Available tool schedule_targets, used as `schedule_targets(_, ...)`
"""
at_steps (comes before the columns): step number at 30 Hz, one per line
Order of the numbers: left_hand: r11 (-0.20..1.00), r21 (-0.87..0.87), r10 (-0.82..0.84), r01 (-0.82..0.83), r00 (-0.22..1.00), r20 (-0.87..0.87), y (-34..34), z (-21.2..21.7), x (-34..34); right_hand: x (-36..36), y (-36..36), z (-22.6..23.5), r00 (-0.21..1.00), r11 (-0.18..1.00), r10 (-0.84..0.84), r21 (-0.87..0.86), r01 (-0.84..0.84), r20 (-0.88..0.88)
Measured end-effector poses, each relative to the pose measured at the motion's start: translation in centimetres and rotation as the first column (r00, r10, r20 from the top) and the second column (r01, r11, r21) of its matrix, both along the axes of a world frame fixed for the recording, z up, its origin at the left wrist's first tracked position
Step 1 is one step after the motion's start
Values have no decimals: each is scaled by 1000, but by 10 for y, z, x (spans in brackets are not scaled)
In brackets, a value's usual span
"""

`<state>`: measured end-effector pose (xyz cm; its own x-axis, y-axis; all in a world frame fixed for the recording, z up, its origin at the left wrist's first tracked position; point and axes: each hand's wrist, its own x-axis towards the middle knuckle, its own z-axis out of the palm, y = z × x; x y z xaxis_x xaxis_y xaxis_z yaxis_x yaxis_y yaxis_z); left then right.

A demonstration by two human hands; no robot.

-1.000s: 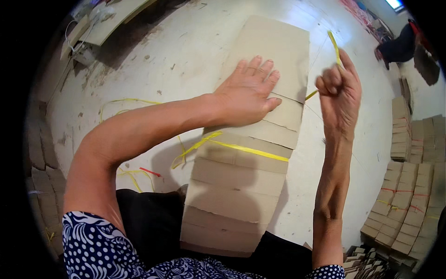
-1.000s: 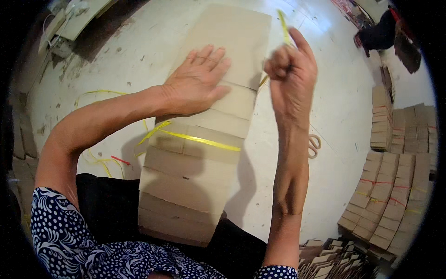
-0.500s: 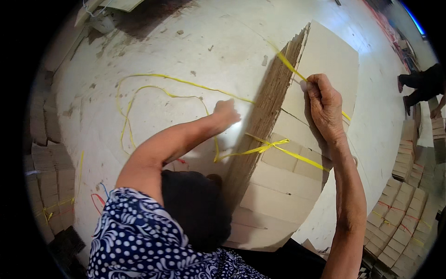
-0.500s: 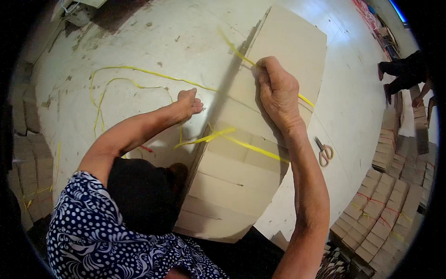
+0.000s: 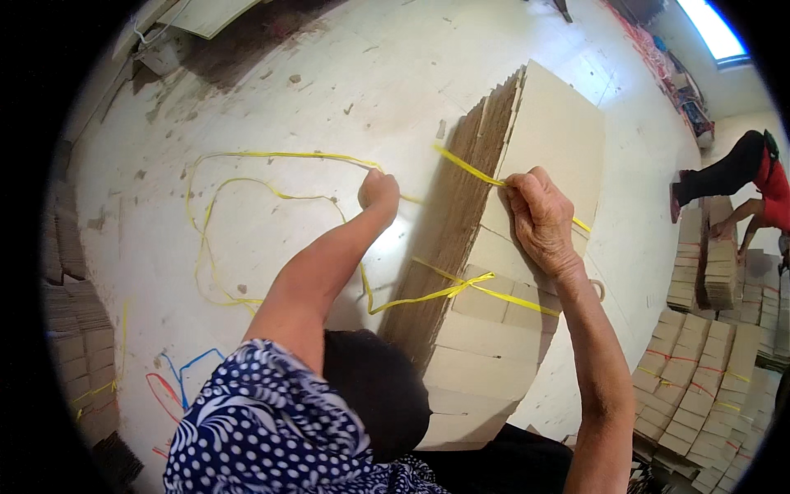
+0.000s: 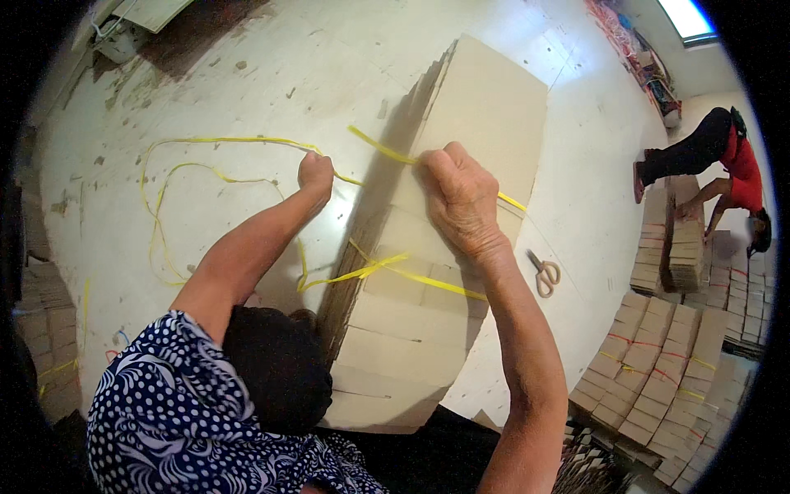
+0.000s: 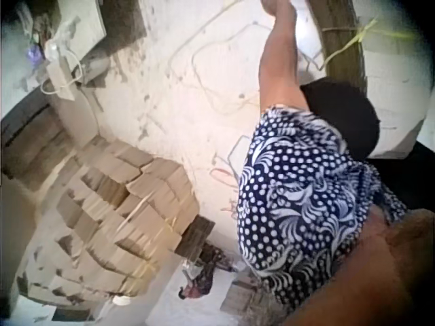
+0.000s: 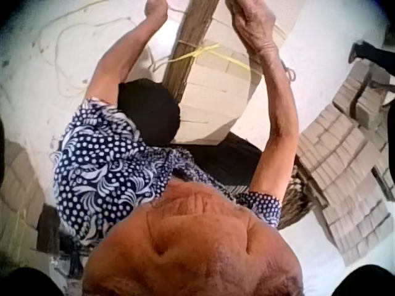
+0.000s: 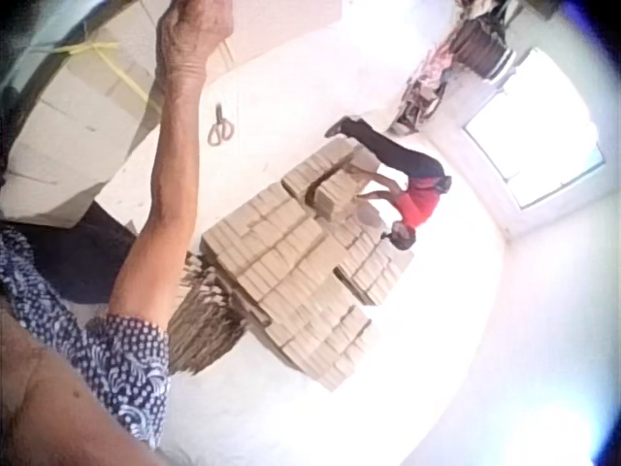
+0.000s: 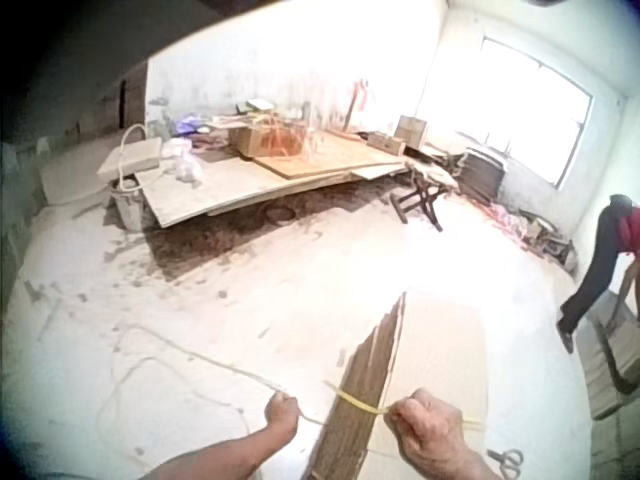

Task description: The person sits on the floor and repeatedly stacks flat cardboard pieces, wraps them with yellow plastic straps, and ties the bundles. They use scissors to cut the straps and place the finished bundles on a growing stack nearby.

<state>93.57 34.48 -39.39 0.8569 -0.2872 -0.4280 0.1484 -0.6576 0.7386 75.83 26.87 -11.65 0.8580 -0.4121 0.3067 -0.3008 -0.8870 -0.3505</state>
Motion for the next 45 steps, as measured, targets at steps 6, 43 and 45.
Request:
schedule_targets(6, 663, -628, -239, -408, 679, -694, -18, 16, -16, -2, -2, -5, 996, 999, 37, -31, -34, 75)
schedule_targets(43, 383, -848, -582, 365, 809, 85, 17, 219, -41, 11, -5, -5, 994, 998, 25, 48, -30, 107)
schedule_targets(45, 419, -840, -563, 345, 824, 57, 11, 220, -41, 9, -7, -5, 993, 999, 21, 32, -25, 118)
